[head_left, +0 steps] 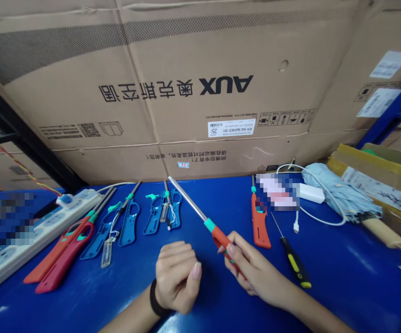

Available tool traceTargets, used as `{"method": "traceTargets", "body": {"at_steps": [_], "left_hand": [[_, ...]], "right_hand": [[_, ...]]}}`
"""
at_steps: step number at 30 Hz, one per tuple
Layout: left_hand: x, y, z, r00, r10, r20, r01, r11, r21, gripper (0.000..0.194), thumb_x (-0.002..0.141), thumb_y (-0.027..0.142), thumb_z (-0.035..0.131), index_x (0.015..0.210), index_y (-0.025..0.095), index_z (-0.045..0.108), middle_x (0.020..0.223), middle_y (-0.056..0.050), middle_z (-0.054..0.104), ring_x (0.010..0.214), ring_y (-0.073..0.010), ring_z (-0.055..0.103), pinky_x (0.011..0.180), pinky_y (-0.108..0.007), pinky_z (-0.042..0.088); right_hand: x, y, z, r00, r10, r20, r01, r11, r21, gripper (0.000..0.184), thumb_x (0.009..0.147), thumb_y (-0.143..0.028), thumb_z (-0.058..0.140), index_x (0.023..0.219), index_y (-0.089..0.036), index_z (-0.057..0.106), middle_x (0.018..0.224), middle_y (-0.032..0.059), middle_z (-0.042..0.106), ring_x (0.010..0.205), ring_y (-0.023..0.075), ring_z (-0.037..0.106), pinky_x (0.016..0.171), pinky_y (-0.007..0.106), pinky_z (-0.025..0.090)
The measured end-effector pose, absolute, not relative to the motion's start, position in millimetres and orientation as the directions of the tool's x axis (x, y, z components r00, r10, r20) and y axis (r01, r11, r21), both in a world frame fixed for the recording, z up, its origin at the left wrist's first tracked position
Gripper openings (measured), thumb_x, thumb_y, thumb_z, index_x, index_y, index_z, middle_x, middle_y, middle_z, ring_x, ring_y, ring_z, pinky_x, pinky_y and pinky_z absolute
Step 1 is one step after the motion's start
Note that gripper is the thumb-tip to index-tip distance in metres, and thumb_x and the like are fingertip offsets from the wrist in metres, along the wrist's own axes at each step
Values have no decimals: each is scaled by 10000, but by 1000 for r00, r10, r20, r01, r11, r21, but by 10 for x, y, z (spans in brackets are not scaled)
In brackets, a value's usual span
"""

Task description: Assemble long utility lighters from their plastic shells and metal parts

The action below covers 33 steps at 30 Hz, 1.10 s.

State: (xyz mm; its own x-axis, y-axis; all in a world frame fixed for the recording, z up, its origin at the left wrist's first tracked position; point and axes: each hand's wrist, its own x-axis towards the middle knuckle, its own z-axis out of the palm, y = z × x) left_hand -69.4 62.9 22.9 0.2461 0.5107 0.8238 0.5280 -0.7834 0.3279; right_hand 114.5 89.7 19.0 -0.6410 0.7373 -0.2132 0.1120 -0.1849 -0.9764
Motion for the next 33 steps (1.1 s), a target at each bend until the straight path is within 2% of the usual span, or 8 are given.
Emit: {"method": "traceTargets", "body": {"at_steps": [4, 9, 14, 20, 26, 28, 31, 33], "left_hand": [[-663, 604, 274, 351, 460, 816, 511, -824, 244, 316, 827, 121, 358, 522, 199, 385, 385, 27, 371, 380, -106, 283, 457, -296, 173], [-644, 628, 264, 367, 474, 800, 512, -821, 251, 267, 753, 93, 395, 520, 209, 340, 386, 41, 325, 385, -111, 242, 451, -306, 146], [-650, 637, 249, 360, 477, 802, 528, -813, 246, 282, 742, 90, 417, 502, 209, 330, 386, 49, 302, 384, -107, 238, 450, -309, 143], [-655, 653, 235, 345, 487, 803, 542, -801, 253, 284, 744, 106, 430, 495, 206, 338, 395, 53, 291, 384, -102, 242, 456, -302, 148], [-677, 695, 198, 345, 502, 793, 536, -799, 273, 300, 760, 108, 432, 502, 203, 312, 407, 57, 273, 395, -98, 230, 460, -292, 144], [-686, 710, 192, 344, 507, 790, 536, -797, 278, 316, 769, 110, 433, 501, 204, 294, 412, 58, 262, 399, -98, 223, 458, -288, 143], [-698, 724, 186, 341, 517, 785, 535, -793, 291, 326, 776, 104, 435, 506, 205, 282, 424, 58, 254, 407, -100, 217, 457, -285, 146], [-705, 731, 175, 339, 523, 782, 533, -791, 299, 329, 776, 102, 438, 508, 204, 277, 429, 58, 251, 411, -102, 214, 458, -286, 148]], "right_hand": [[1154, 891, 154, -568, 795, -212, 188, -125, -974, 353, 831, -569, 518, 916, -244, 414, 536, -110, 330, 348, 34, 249, 332, 170, 207], [1144, 898, 90, -463, 864, -198, 200, -115, -973, 351, 822, -556, 541, 926, -245, 419, 498, -116, 314, 334, 45, 252, 328, 188, 222], [1130, 916, 110, -430, 889, -156, 168, -90, -982, 353, 825, -542, 545, 884, -241, 371, 447, -139, 259, 298, 48, 249, 314, 194, 231], [1116, 917, 150, -437, 883, -168, 103, -137, -985, 388, 802, -539, 577, 825, -247, 322, 448, -150, 253, 293, 33, 231, 301, 165, 214], [1141, 974, 181, -540, 825, -164, 86, -140, -986, 367, 807, -505, 589, 909, -253, 342, 510, -143, 290, 330, 25, 214, 299, 137, 228], [1140, 991, 178, -563, 804, -194, 117, -154, -981, 358, 820, -517, 568, 931, -254, 351, 545, -133, 287, 346, 23, 219, 311, 133, 231], [1132, 1009, 151, -543, 794, -271, 162, -217, -962, 352, 859, -594, 432, 932, -255, 371, 609, -106, 330, 368, 28, 212, 312, 144, 185], [1135, 1019, 133, -486, 838, -248, 206, -166, -964, 361, 878, -609, 363, 928, -253, 400, 639, -84, 368, 394, 44, 251, 336, 164, 203]]}}
